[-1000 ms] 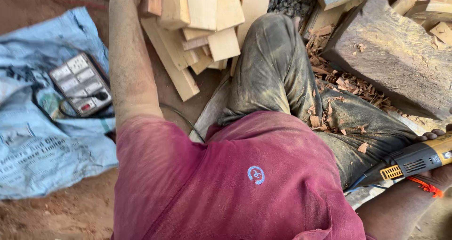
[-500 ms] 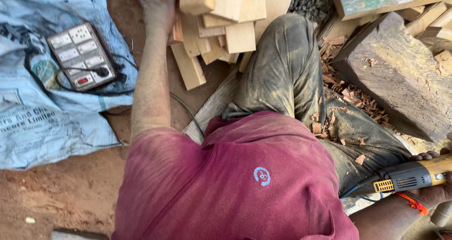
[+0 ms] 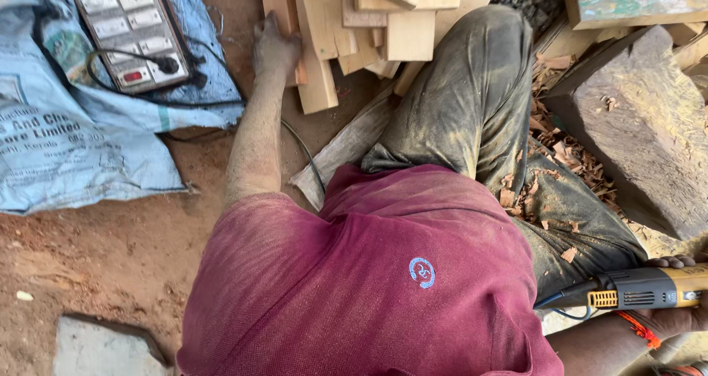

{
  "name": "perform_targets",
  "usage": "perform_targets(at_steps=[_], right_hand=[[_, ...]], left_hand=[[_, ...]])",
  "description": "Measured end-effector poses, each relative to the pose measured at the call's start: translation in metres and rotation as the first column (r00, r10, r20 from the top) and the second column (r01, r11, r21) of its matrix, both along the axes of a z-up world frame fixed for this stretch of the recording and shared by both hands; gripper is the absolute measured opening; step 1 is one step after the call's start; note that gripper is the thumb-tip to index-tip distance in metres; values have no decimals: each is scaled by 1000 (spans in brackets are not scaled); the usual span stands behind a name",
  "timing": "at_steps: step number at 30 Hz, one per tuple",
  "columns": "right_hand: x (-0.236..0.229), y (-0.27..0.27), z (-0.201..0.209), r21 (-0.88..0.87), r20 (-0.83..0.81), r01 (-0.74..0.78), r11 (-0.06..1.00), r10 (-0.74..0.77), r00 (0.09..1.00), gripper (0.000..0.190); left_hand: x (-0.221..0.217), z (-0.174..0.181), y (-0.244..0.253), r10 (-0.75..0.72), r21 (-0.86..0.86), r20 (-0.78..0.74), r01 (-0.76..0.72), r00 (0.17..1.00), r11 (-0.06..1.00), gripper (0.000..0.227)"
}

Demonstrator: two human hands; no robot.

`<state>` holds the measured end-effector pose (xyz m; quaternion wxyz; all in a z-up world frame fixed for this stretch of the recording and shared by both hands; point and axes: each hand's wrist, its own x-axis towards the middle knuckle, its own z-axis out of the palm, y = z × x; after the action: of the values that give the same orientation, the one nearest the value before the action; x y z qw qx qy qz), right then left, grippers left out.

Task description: The person sits cross-legged on the ground and uses an angle grinder with a sanding disc to smooth the surfaces and edges of rectangular wooden planks. They hold each plank with one hand while operating the tool with the other, rotating the planks to work on different sides before setting them aside.

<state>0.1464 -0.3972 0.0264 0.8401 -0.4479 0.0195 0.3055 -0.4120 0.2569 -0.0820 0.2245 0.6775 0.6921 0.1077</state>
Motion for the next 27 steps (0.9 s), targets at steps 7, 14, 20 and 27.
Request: perform_targets(at_steps=[7, 14, 20, 27], right_hand=[[5, 12, 5, -42, -1, -30, 999, 30, 1000, 62], [5, 10, -3, 10, 43, 126, 992, -127, 991, 64], [-19, -15, -17, 51, 77, 96, 994, -100, 992, 64], [-20, 1, -2, 40, 87, 87, 995, -90, 992, 62]], left_hand=[[-38, -22, 48, 147, 172, 200, -182, 969, 968, 27], [-18, 15, 112, 221, 41, 450, -267, 866, 963, 21], [37, 46, 151, 179, -172, 245, -139, 953, 975, 31], [2, 62, 168, 160, -361, -94, -183, 983, 915, 45]])
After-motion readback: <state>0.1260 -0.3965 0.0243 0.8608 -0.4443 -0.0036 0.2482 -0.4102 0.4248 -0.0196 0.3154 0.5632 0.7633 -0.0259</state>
